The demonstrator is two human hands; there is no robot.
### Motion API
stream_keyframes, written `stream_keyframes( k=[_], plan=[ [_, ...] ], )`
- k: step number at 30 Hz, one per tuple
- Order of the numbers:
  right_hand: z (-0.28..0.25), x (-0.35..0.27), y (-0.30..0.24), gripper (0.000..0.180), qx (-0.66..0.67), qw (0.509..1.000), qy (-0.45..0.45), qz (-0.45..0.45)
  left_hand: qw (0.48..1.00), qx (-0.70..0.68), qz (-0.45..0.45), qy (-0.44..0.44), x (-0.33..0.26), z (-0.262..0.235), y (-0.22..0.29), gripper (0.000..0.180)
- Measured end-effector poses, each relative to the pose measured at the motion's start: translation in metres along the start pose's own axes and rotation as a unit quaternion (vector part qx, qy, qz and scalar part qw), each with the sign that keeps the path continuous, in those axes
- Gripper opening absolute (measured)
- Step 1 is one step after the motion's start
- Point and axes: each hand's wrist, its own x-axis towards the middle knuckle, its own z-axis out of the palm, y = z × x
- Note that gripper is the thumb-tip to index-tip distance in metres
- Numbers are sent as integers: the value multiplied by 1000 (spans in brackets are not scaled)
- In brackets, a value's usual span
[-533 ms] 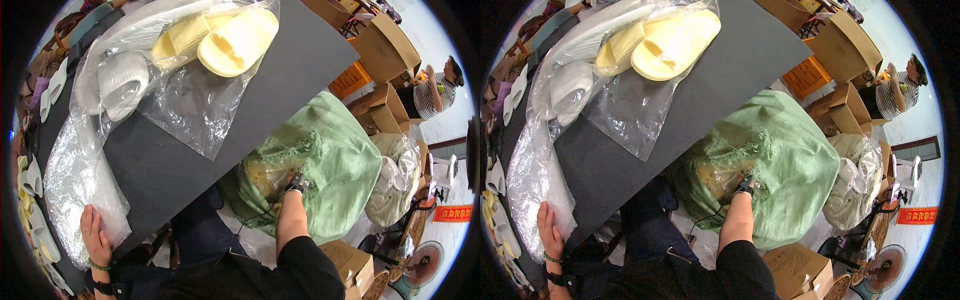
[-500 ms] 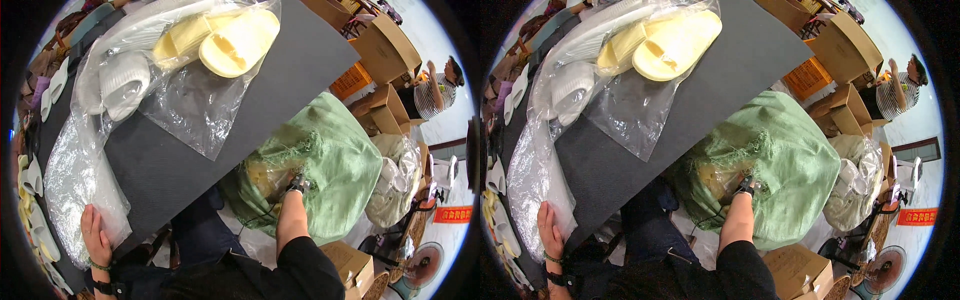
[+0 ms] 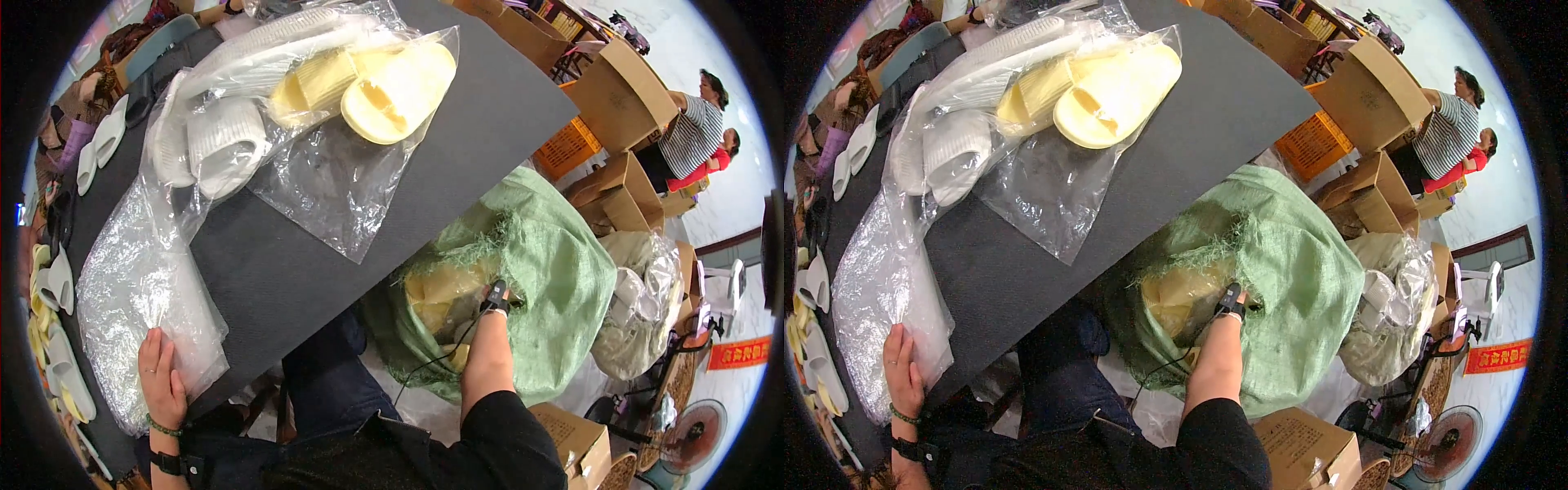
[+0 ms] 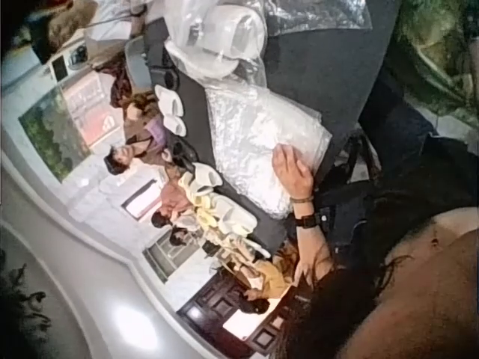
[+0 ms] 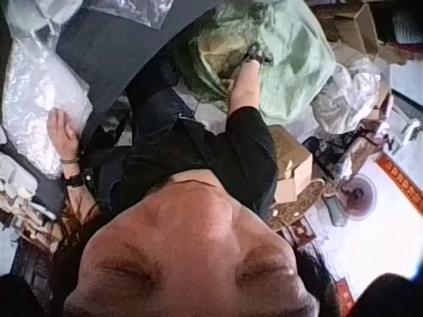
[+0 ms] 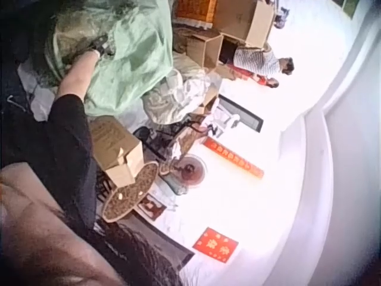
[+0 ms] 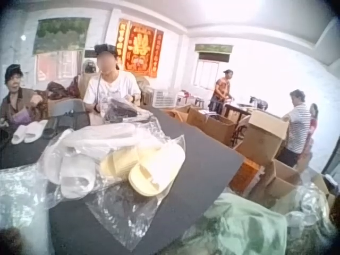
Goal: Packing various types and colors of shoes into plastic bags and placing them into a larger collection bag.
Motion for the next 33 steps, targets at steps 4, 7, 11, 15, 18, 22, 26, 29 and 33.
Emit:
stream_keyframes(
  k=[4,7,11,15,18,22,26,29,33],
  plan=[
    [-1,-53,9,47,213,977,12,9,1000,-13,8,4,1,1,0,43],
    [-4,-97,21,44,366,930,25,20,1000,-20,21,2,3,-1,0,44],
    [-15,-152,18,39,555,830,45,28,1000,-19,23,-4,0,-2,-4,44],
    [-27,-212,7,35,720,689,75,28,999,-31,44,1,-2,-1,-10,45],
    [-23,-258,21,40,785,611,93,-33,997,-42,66,9,-3,0,-16,44],
    [-61,-325,34,41,749,650,122,-42,998,-28,63,13,-10,1,-16,44],
    [-145,-408,40,50,698,695,170,-20,996,-60,63,30,-8,4,-18,43],
    [-141,-434,109,64,502,737,337,-302,994,-73,65,51,-7,6,-19,43],
    [-185,-420,68,52,420,717,462,-310,994,-63,67,61,-4,4,-20,44]
  ],
)
